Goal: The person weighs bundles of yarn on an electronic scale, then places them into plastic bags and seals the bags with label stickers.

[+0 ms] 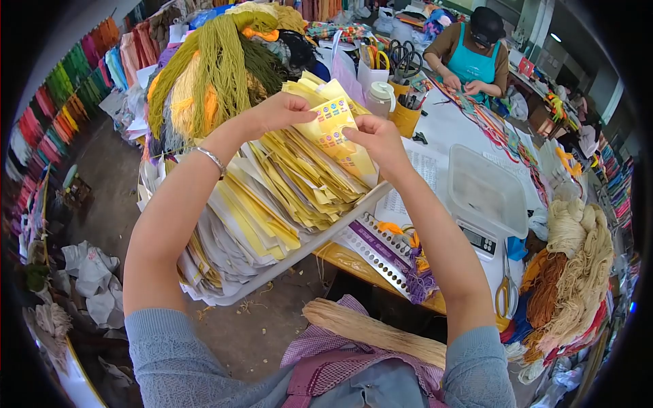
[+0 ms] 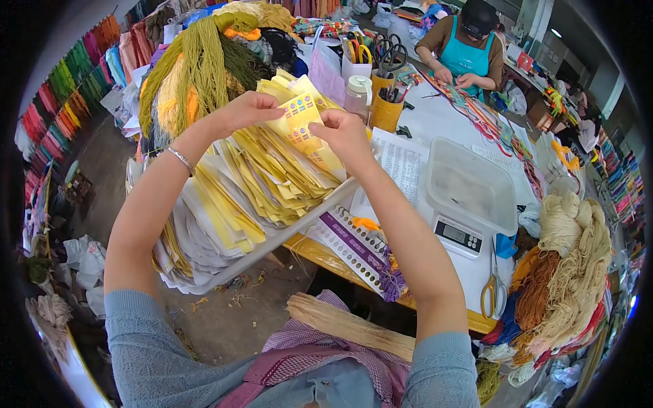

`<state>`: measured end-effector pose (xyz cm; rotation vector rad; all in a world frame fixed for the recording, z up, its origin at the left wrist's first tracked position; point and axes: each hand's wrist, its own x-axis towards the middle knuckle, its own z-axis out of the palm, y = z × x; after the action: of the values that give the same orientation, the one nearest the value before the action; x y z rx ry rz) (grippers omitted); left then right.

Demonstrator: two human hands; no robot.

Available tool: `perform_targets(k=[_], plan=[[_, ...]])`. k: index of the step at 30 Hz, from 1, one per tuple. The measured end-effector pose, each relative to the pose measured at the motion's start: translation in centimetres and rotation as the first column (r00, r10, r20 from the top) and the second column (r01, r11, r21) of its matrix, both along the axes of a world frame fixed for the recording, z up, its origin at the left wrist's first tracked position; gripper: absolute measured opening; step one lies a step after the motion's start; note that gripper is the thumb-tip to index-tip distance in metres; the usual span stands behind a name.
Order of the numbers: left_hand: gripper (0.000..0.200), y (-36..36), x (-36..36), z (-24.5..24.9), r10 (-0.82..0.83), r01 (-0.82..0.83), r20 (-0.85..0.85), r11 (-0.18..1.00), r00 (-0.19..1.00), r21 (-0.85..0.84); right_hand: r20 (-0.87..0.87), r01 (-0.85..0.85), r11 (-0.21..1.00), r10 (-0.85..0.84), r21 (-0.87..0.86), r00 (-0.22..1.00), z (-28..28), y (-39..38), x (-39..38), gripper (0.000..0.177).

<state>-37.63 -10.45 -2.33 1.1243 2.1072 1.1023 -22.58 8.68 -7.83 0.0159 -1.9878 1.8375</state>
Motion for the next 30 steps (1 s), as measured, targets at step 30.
perform_targets(k=[30], plan=[[0.024, -1.6, 3.7, -1.2, -0.022, -0.166, -0.897, 0.98, 0.441, -0.106, -0.129, 0.229, 0.866, -0.314, -0.445, 0.941, 0.3, 1.0, 21.5, 0.017]])
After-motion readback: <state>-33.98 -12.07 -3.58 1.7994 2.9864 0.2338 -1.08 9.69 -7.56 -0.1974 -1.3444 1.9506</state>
